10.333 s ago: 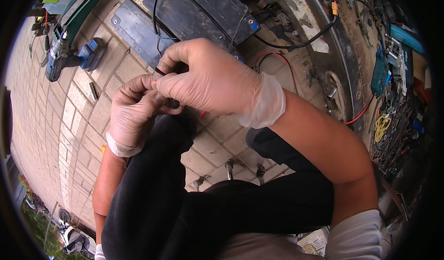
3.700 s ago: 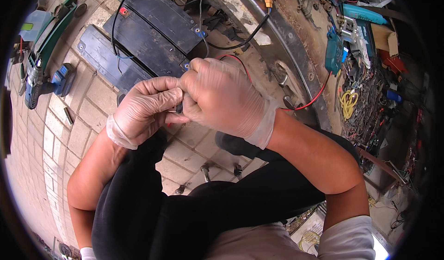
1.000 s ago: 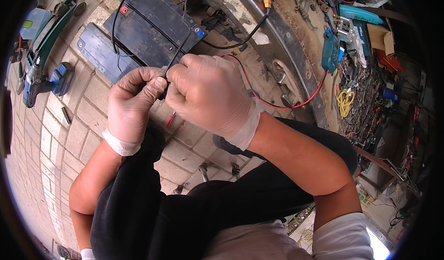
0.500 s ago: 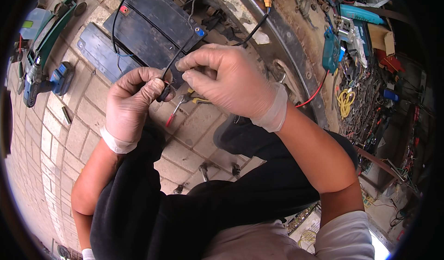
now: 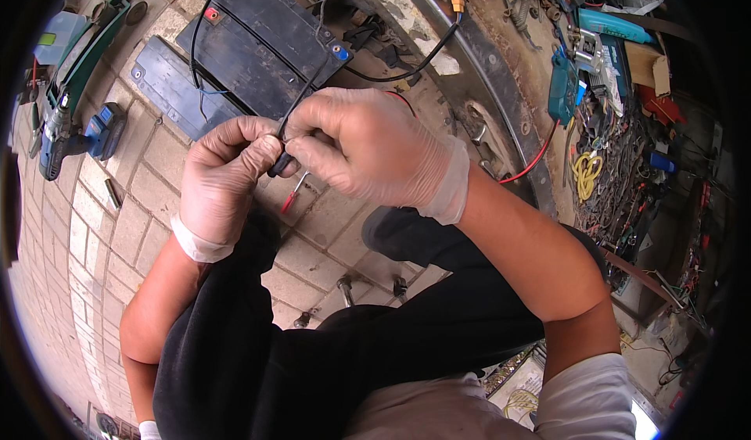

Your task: The person strips the insulation from two wires using pliers, then twists the exposed ends together by hand to join them. The joined wires are held and inspected briefly.

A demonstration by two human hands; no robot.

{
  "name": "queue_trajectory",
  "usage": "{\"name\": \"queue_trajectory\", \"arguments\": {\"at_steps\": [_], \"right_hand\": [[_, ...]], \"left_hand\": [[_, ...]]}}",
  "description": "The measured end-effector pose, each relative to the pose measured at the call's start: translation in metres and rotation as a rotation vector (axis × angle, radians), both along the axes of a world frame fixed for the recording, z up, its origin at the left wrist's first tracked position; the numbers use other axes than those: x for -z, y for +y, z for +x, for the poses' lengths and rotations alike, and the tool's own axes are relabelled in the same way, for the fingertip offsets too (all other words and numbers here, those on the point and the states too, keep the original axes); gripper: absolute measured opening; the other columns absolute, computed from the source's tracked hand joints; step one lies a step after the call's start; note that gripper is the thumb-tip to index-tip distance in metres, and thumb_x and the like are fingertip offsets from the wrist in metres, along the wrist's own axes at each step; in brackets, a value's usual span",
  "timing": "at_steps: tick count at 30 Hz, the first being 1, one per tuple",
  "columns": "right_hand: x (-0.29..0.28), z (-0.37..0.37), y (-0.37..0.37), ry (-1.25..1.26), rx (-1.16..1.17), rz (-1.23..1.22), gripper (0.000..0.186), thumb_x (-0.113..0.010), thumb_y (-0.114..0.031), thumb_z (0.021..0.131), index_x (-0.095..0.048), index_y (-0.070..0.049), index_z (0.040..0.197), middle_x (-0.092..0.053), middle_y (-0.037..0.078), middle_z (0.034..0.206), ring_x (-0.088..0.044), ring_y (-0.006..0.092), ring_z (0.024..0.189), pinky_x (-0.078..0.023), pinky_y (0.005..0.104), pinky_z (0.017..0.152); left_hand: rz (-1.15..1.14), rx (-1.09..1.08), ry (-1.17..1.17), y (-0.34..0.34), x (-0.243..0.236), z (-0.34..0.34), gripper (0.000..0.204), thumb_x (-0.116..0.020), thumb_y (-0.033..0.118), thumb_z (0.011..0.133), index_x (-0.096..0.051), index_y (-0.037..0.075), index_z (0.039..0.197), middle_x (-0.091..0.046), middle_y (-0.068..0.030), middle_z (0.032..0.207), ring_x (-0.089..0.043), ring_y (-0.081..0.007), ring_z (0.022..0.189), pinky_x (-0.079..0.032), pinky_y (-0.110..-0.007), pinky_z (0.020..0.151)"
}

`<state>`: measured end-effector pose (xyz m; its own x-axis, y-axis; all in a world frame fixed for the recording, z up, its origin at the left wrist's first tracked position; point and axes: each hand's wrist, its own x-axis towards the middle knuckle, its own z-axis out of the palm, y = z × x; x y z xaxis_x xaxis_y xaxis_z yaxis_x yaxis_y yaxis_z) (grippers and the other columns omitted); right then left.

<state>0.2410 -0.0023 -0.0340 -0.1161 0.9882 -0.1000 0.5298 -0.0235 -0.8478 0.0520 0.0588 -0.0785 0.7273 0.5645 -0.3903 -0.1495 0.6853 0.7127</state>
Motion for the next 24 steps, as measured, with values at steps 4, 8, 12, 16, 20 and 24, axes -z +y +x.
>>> {"name": "queue_trajectory", "arguments": {"at_steps": [4,8,12,16,20,24], "right_hand": [[-0.007,-0.011,-0.013,0.496,0.354,-0.494,0.014,-0.059,-0.012,0.094,-0.063,0.001,0.091,-0.06,0.002,0.081,-0.051,0.0102,0.065,-0.044,0.0269,0.059],[-0.005,-0.008,-0.01,1.161,0.466,-0.814,0.016,-0.058,-0.013,0.094,-0.064,0.001,0.093,-0.06,0.002,0.082,-0.048,0.0076,0.065,-0.041,0.0242,0.057],[-0.007,-0.012,-0.018,0.39,0.491,-0.351,0.011,-0.062,-0.007,0.091,-0.065,0.001,0.098,-0.062,0.002,0.085,-0.054,0.0084,0.068,-0.046,0.0239,0.062],[-0.001,-0.023,-0.024,-0.184,0.285,0.196,0.024,-0.069,0.004,0.083,-0.065,-0.002,0.105,-0.067,0.008,0.092,-0.061,0.011,0.067,-0.05,0.0235,0.061],[0.007,-0.03,-0.024,-0.188,0.279,0.308,0.02,-0.069,0.002,0.082,-0.065,-0.002,0.101,-0.066,0.01,0.089,-0.066,0.0177,0.065,-0.053,0.0269,0.058],[0.009,-0.037,-0.025,-0.045,0.341,0.255,0.013,-0.067,0.001,0.084,-0.065,-0.001,0.097,-0.067,0.01,0.088,-0.069,0.0179,0.068,-0.055,0.0273,0.058]], "left_hand": [[0.759,-0.011,0.205,0.0,0.001,0.002,0.012,-0.062,0.002,0.093,-0.064,-0.005,0.102,-0.068,-0.0065,0.096,-0.064,-0.0122,0.085,-0.053,-0.025,0.079],[0.67,-0.047,0.181,-0.002,0.0,0.002,0.012,-0.062,0.002,0.093,-0.064,-0.005,0.102,-0.068,-0.0059,0.096,-0.063,-0.0109,0.083,-0.052,-0.024,0.079],[0.114,-0.06,0.081,-0.002,-0.001,0.002,0.014,-0.063,0.005,0.094,-0.064,-0.005,0.104,-0.068,-0.0062,0.096,-0.064,-0.0113,0.084,-0.053,-0.025,0.078],[0.024,-0.069,0.027,0.002,0.0,0.0,0.017,-0.063,0.007,0.094,-0.064,-0.005,0.106,-0.068,-0.007,0.096,-0.064,-0.012,0.084,-0.054,-0.025,0.079],[0.012,-0.079,0.0,0.002,0.0,0.0,0.017,-0.062,0.007,0.095,-0.064,-0.005,0.106,-0.068,-0.0074,0.096,-0.064,-0.0122,0.085,-0.054,-0.025,0.08],[0.021,-0.075,0.005,0.001,-0.001,0.001,0.017,-0.062,0.007,0.095,-0.064,-0.005,0.107,-0.068,-0.0076,0.097,-0.064,-0.0121,0.085,-0.054,-0.025,0.081]]}}
